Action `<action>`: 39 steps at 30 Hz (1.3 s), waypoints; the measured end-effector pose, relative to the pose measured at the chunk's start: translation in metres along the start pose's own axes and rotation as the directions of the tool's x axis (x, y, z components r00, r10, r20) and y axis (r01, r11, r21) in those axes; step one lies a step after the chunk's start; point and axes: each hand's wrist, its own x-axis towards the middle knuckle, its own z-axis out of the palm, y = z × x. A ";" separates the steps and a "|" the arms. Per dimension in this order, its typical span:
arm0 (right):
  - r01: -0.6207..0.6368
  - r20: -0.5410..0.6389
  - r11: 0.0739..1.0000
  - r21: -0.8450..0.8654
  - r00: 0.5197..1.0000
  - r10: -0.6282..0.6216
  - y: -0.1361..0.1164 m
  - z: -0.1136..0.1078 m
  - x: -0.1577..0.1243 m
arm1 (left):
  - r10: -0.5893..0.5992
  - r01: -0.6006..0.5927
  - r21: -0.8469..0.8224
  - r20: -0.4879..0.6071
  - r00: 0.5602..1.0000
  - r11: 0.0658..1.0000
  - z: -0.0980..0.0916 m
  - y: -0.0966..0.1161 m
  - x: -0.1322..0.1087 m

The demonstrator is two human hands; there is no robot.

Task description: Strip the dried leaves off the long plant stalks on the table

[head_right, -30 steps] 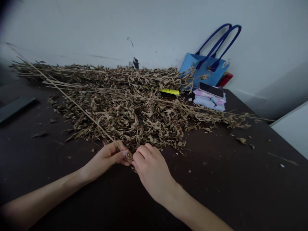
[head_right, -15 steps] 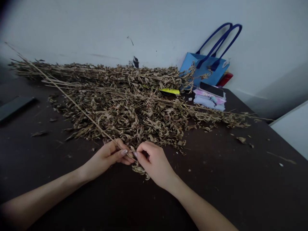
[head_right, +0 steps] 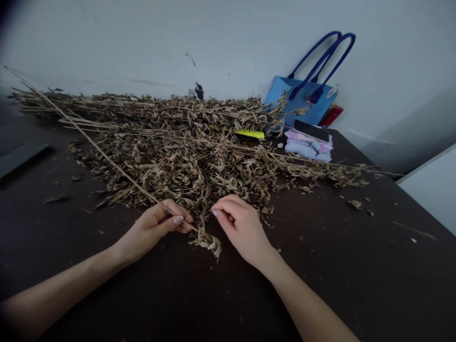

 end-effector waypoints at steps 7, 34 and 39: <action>-0.002 0.181 0.988 0.154 0.983 -0.027 -0.012 0.005 -0.003 | 0.051 -0.051 0.080 0.003 0.999 0.995 -0.001 0.000 0.000; -0.249 0.447 0.931 0.269 0.888 0.109 0.006 0.006 0.002 | 0.057 -0.052 0.096 -0.048 0.997 0.994 -0.008 -0.001 0.007; -0.237 0.416 0.942 0.239 0.901 0.121 0.001 0.006 0.001 | -0.004 0.005 0.037 -0.036 0.999 0.999 -0.003 0.000 0.005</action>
